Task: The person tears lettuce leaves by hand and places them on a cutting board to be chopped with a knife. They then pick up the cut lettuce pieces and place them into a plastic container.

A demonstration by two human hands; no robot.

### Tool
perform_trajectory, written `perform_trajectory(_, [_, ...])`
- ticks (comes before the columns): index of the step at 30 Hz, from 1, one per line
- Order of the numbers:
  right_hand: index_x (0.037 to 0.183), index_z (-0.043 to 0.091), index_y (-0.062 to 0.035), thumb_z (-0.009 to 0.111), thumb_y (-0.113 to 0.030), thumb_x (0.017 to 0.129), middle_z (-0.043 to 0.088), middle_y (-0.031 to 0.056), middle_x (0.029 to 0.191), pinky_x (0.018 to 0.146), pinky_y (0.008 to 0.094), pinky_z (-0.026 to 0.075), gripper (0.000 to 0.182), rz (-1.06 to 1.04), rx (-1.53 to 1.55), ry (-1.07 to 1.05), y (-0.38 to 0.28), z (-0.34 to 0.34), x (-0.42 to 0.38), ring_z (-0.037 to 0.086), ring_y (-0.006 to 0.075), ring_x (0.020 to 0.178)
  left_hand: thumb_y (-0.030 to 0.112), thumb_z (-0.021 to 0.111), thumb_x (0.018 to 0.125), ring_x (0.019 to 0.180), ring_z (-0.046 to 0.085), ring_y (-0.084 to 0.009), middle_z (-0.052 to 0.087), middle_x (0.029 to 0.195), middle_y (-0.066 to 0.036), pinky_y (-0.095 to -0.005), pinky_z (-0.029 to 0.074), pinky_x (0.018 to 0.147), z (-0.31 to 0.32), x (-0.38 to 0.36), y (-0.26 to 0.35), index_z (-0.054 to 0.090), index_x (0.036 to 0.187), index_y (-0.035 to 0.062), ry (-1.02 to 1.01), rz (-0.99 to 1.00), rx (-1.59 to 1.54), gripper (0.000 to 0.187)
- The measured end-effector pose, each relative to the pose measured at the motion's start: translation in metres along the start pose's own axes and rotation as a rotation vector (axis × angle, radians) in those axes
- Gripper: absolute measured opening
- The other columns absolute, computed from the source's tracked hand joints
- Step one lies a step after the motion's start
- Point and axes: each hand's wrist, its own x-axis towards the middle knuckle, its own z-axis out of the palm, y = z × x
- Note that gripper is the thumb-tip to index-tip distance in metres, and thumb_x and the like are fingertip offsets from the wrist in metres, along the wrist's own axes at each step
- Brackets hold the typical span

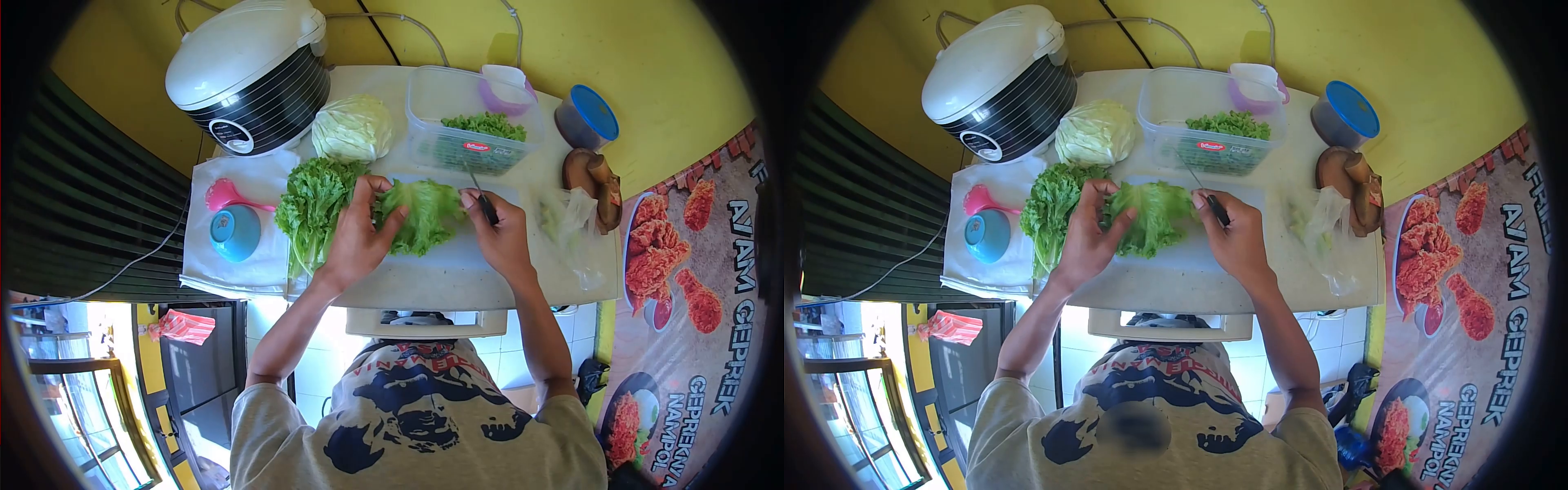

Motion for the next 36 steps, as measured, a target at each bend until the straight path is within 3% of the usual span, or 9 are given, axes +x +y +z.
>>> perform_trajectory(9, [0.12, 0.078, -0.0111, 0.081, -0.009, 0.083, 0.073, 0.0016, 0.126, 0.079, 0.0393, 0.061, 0.037, -0.08, -0.647, -0.104, 0.014, -0.004, -0.012, 0.075, 0.0301, 0.09, 0.005, 0.067, 0.101, 0.065, 0.063, -0.0345, 0.066, 0.086, -0.019, -0.0435, 0.049, 0.064, -0.012, -0.004, -0.009, 0.046, 0.131, 0.0054, -0.039, -0.07, 0.009, 0.038])
perform_trajectory(13, [0.119, 0.076, -0.0066, 0.082, -0.016, 0.088, 0.076, 0.0061, 0.108, 0.068, 0.0367, 0.058, 0.033, -0.116, -0.594, 0.037, 0.018, -0.009, -0.011, 0.075, 0.0239, 0.08, 0.005, 0.067, 0.101, 0.079, 0.069, -0.0335, 0.067, 0.097, -0.02, -0.0423, 0.052, 0.072, -0.012, -0.002, 0.008, 0.043, 0.142, 0.0075, -0.115, -0.202, -0.008, 0.047])
perform_trajectory(15, [0.118, 0.074, -0.0047, 0.083, -0.022, 0.09, 0.076, 0.0059, 0.098, 0.059, 0.036, 0.054, 0.034, -0.143, -0.282, 0.094, 0.02, -0.006, -0.011, 0.073, 0.0214, 0.072, 0.001, 0.067, 0.101, 0.087, 0.065, -0.018, 0.063, 0.119, -0.014, -0.0318, 0.051, 0.072, -0.001, -0.001, 0.0, 0.041, 0.147, 0.0056, -0.069, -0.022, -0.047, 0.053])
perform_trajectory(19, [0.118, 0.073, -0.0001, 0.083, -0.025, 0.095, 0.068, -0.0001, 0.079, 0.055, 0.0289, 0.044, 0.035, 0.626, 0.496, -0.274, -0.015, -0.019, -0.01, 0.059, 0.0088, 0.065, -0.002, 0.067, 0.101, 0.087, 0.057, -0.0068, 0.055, 0.139, -0.009, -0.022, 0.045, 0.066, 0.013, 0.003, 0.014, 0.041, 0.151, 0.0043, -0.12, -0.022, -0.236, 0.057])
perform_trajectory(23, [0.12, 0.072, 0.0007, 0.082, -0.021, 0.096, 0.067, -0.0022, 0.08, 0.062, 0.0261, 0.045, 0.034, 0.375, 0.293, -0.3, -0.015, -0.01, -0.013, 0.056, 0.0049, 0.069, 0.006, 0.068, 0.102, 0.122, 0.063, -0.0326, 0.06, 0.14, -0.014, -0.0388, 0.052, 0.091, 0.012, 0.004, 0.025, 0.042, 0.153, 0.0115, -0.13, -0.084, -0.173, 0.058])
perform_trajectory(25, [0.121, 0.071, 0.0007, 0.08, -0.018, 0.096, 0.07, -0.0007, 0.084, 0.067, 0.0261, 0.047, 0.032, 0.238, 0.225, -0.211, -0.018, -0.004, -0.014, 0.059, 0.0052, 0.073, 0.006, 0.07, 0.101, 0.12, 0.063, -0.0308, 0.06, 0.139, -0.014, -0.0382, 0.052, 0.09, 0.014, 0.003, 0.019, 0.042, 0.154, 0.0127, -0.124, -0.106, -0.163, 0.06])
perform_trajectory(28, [0.12, 0.071, 0.0011, 0.078, -0.014, 0.097, 0.073, 0.0016, 0.089, 0.074, 0.0264, 0.051, 0.029, 0.152, 0.225, -0.121, -0.024, -0.003, -0.014, 0.062, 0.0062, 0.079, 0.0, 0.071, 0.099, 0.09, 0.059, -0.0066, 0.059, 0.134, -0.009, -0.0213, 0.048, 0.07, 0.014, 0.002, 0.017, 0.039, 0.158, 0.0085, -0.18, -0.041, -0.191, 0.068])
perform_trajectory(34, [0.116, 0.072, 0.0013, 0.077, -0.011, 0.097, 0.07, 0.0026, 0.082, 0.069, 0.0266, 0.048, 0.023, 0.088, 0.17, -0.121, -0.019, -0.008, -0.006, 0.058, 0.0062, 0.075, 0.0, 0.078, 0.094, 0.109, 0.067, -0.0127, 0.064, 0.131, -0.007, -0.0287, 0.057, 0.088, 0.008, 0.004, 0.027, 0.033, 0.165, 0.0141, -0.282, -0.144, -0.234, 0.086])
perform_trajectory(36, [0.112, 0.073, 0.0012, 0.077, -0.011, 0.097, 0.066, 0.002, 0.075, 0.064, 0.027, 0.045, 0.02, 0.041, 0.079, -0.135, -0.015, -0.012, -0.002, 0.053, 0.0059, 0.07, 0.001, 0.08, 0.093, 0.106, 0.067, -0.012, 0.065, 0.13, -0.006, -0.0288, 0.057, 0.085, 0.008, 0.004, 0.021, 0.047, 0.157, 0.0113, -0.274, -0.113, -0.248, 0.074])
